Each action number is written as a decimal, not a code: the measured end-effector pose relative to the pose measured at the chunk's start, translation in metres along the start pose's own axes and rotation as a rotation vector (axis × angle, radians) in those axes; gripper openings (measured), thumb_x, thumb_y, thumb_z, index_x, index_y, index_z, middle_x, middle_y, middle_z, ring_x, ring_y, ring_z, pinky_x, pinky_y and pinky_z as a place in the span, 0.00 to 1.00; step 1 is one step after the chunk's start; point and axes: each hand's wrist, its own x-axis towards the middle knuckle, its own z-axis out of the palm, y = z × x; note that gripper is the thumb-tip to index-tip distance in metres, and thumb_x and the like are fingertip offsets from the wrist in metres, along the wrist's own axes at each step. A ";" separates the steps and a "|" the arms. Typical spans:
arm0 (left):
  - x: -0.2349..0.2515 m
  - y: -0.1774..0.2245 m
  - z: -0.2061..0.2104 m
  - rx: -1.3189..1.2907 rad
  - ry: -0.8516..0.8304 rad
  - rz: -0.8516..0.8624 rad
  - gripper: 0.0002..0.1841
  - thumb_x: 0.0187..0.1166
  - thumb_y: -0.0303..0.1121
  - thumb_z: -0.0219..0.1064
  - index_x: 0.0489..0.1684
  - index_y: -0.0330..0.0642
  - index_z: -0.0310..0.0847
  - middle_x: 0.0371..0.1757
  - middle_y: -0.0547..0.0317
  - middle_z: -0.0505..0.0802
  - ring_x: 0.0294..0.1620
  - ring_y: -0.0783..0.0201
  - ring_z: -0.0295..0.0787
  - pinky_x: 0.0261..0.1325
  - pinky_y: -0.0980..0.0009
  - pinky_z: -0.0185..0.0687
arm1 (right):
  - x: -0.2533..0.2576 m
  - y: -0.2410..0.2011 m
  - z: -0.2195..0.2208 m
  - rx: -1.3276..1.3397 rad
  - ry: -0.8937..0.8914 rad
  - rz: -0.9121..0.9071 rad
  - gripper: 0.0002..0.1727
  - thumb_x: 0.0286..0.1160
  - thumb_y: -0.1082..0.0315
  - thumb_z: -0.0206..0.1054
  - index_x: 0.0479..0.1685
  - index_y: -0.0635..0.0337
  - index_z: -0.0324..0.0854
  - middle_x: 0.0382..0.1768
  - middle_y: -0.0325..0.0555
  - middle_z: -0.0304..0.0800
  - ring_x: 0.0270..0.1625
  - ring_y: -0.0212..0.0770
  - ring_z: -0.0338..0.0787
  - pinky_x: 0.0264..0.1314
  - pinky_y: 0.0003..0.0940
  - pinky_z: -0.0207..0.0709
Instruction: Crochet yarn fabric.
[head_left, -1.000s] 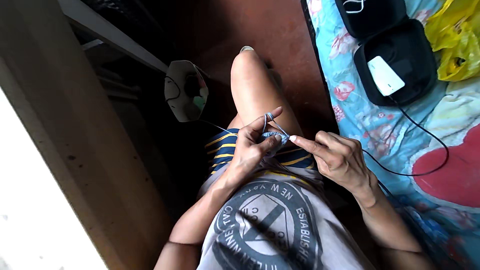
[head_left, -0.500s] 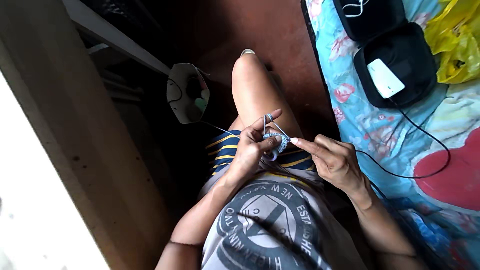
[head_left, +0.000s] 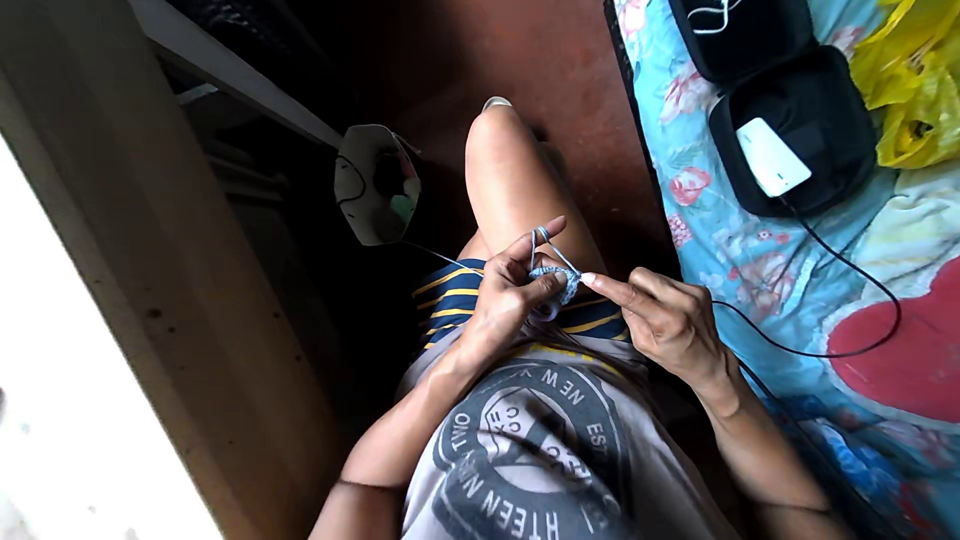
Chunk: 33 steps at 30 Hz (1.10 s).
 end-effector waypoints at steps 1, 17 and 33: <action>0.000 0.000 0.000 -0.004 0.000 0.002 0.31 0.75 0.15 0.61 0.83 0.38 0.70 0.31 0.57 0.92 0.24 0.73 0.84 0.28 0.80 0.81 | 0.000 0.000 0.001 -0.002 0.003 0.000 0.24 0.77 0.75 0.59 0.64 0.43 0.93 0.20 0.43 0.72 0.19 0.39 0.72 0.19 0.32 0.60; -0.003 -0.003 0.005 0.201 0.020 0.159 0.33 0.75 0.15 0.63 0.85 0.35 0.65 0.33 0.59 0.94 0.25 0.75 0.86 0.30 0.80 0.82 | 0.000 -0.004 0.006 0.128 0.044 0.060 0.21 0.79 0.73 0.59 0.61 0.47 0.94 0.20 0.43 0.73 0.19 0.36 0.71 0.20 0.29 0.62; -0.002 -0.001 0.009 0.036 -0.048 0.118 0.30 0.73 0.16 0.64 0.80 0.31 0.72 0.35 0.65 0.94 0.32 0.76 0.87 0.40 0.78 0.85 | 0.002 -0.012 0.007 0.184 0.207 0.104 0.11 0.84 0.68 0.60 0.41 0.64 0.85 0.30 0.48 0.91 0.32 0.31 0.88 0.35 0.22 0.80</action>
